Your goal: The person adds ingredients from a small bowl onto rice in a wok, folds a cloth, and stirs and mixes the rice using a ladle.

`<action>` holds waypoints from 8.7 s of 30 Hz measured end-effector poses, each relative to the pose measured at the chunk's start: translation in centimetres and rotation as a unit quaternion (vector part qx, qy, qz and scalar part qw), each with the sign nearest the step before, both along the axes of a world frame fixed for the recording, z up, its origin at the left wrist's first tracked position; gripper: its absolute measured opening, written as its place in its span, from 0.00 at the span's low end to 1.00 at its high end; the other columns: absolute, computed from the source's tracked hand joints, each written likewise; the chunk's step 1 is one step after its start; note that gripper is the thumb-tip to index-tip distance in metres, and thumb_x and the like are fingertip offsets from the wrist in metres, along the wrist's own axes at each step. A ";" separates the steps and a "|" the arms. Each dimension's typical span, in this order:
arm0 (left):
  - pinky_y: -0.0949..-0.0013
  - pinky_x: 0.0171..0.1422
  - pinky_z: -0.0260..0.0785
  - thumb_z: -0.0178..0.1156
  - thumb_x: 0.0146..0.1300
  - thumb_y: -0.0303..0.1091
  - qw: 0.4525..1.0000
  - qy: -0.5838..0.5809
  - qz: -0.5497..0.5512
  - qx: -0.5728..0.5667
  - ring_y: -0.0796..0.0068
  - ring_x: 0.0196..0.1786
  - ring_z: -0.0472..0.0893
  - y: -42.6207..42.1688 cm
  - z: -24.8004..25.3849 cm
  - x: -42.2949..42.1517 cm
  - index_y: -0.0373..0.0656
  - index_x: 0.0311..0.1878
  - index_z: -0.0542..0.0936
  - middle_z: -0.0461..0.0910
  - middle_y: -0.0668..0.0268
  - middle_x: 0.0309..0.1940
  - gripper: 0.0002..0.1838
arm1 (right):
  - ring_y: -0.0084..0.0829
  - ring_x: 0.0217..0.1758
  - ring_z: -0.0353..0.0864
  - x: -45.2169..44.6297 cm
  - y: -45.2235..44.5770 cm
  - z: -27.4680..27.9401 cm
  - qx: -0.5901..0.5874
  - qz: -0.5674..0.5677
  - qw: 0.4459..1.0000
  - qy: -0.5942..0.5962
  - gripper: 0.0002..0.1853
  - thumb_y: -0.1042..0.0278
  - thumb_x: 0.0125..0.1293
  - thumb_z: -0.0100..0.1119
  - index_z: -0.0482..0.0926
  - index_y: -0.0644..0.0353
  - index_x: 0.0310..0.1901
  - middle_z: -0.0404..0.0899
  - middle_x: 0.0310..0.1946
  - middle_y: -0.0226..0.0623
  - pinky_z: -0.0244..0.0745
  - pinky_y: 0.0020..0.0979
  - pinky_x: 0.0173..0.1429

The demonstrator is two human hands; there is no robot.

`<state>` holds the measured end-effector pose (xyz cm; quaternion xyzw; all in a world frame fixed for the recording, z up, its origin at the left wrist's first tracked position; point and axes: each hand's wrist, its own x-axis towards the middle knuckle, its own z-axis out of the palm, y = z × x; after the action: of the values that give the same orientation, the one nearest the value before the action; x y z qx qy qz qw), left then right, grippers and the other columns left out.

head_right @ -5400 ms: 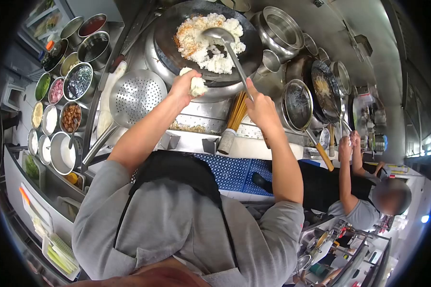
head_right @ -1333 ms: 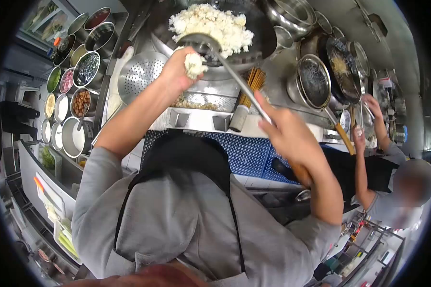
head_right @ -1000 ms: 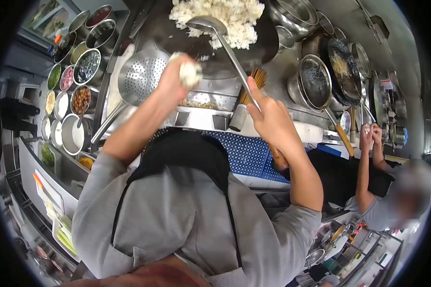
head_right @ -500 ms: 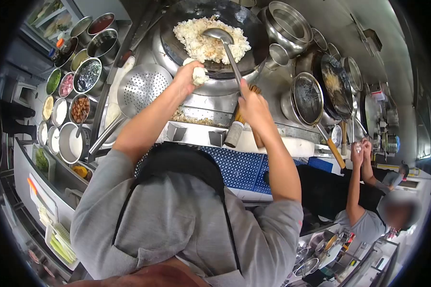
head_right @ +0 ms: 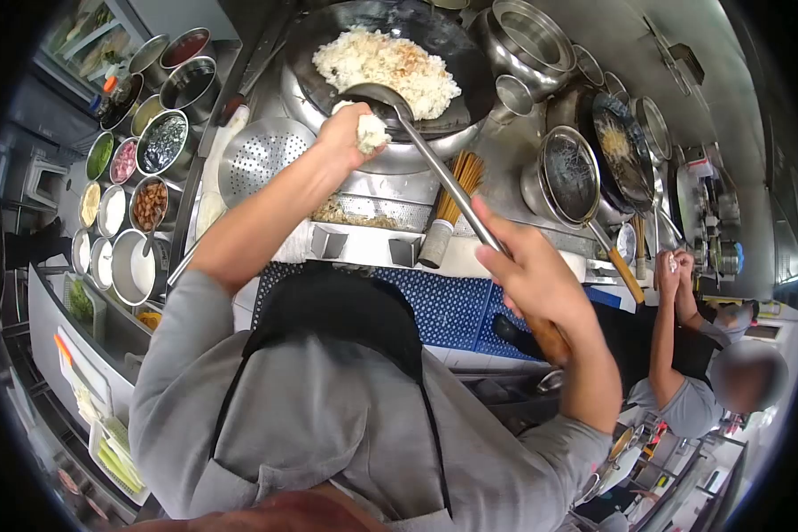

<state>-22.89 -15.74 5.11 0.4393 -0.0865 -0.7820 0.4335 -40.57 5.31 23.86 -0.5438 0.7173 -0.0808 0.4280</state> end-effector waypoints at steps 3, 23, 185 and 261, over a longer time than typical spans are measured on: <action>0.60 0.24 0.75 0.58 0.57 0.27 0.998 0.031 -0.049 0.002 0.65 0.24 0.80 0.3 -0.6 1.3 0.42 0.36 0.75 0.79 0.61 0.26 0.04 | 0.40 0.22 0.80 -0.6 -1.0 -1.2 -0.035 0.096 0.991 0.087 0.31 0.73 0.68 0.54 0.63 0.52 0.73 0.77 0.22 0.48 0.75 0.40 0.35; 0.62 0.24 0.73 0.54 0.56 0.27 0.997 0.046 -0.042 -0.036 0.64 0.26 0.79 2.6 -3.1 2.1 0.44 0.35 0.75 0.78 0.62 0.27 0.04 | 0.62 0.42 0.80 -0.7 -4.0 -7.1 -0.182 0.126 0.953 0.208 0.31 0.71 0.66 0.55 0.64 0.55 0.72 0.79 0.34 0.64 0.73 0.49 0.50; 0.61 0.35 0.68 0.64 0.51 0.39 0.988 -0.109 -0.096 -0.060 0.69 0.30 0.81 -2.5 -4.6 3.0 0.51 0.38 0.77 0.79 0.68 0.28 0.11 | 0.20 0.10 0.55 0.1 -23.6 2.0 -0.524 0.000 0.736 -0.427 0.20 0.71 0.64 0.61 0.62 0.52 0.19 0.57 0.10 0.23 0.54 0.28 0.16; 0.57 0.29 0.78 0.58 0.57 0.25 0.999 0.021 -0.037 -0.033 0.65 0.29 0.80 11.0 -3.1 6.6 0.42 0.39 0.75 0.78 0.60 0.33 0.07 | 0.21 0.09 0.62 5.4 -22.0 5.2 -0.621 -0.214 0.659 -0.366 0.13 0.70 0.61 0.64 0.67 0.55 0.25 0.63 0.12 0.25 0.59 0.26 0.12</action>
<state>-16.32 -4.69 2.00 0.4051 -0.1195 -0.8033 0.4198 -35.18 -16.71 29.01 -0.4414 0.3824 -0.7893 0.1895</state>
